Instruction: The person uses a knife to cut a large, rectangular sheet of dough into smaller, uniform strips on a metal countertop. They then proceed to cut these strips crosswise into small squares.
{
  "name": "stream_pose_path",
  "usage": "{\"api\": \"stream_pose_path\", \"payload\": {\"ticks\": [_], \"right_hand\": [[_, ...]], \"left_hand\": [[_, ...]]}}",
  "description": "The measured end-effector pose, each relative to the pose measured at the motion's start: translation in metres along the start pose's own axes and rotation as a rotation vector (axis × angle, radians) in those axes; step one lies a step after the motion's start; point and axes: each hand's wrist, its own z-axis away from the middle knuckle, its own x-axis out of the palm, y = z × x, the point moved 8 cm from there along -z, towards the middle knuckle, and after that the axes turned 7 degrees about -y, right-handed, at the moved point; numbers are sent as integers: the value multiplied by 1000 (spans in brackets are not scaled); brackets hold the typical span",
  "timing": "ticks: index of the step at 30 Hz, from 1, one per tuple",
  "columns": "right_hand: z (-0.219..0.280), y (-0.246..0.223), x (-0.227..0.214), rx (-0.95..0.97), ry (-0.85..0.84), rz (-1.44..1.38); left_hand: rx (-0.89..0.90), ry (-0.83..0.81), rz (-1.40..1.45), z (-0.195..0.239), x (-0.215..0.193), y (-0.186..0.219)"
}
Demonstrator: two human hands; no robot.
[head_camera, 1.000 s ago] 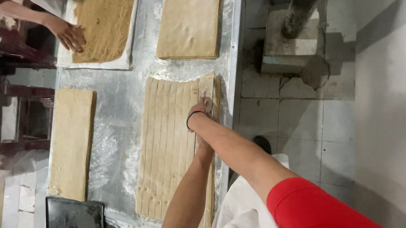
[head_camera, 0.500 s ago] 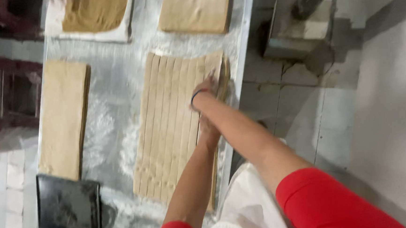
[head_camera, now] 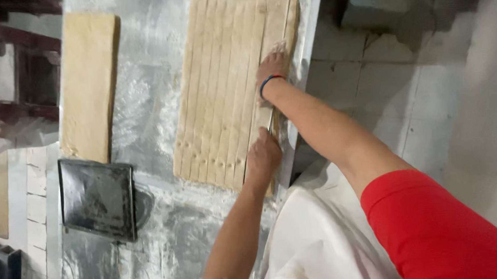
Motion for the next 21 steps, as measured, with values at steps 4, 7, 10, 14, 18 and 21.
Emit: {"api": "stream_pose_path", "payload": {"ticks": [4,7,10,14,18,21], "right_hand": [[55,-12,2,-56,-75,6],[67,-8,-3,-66,-62,-47],[73,-19,3,-49,75,-80],[116,-43,24,-98,-52,-26],[150,-55,33,-121,-55,-56],[167,-46,26,-232,172,-186]], "left_hand": [[-17,-4,20,13,10,-14],[-21,-23,36,67,24,-46],[-64,-43,-5,103,32,-64],[-76,-28,3,94,27,-59],[-160,-114,-2,149,47,-92],[-157,-116,19,157,46,-98]]}}
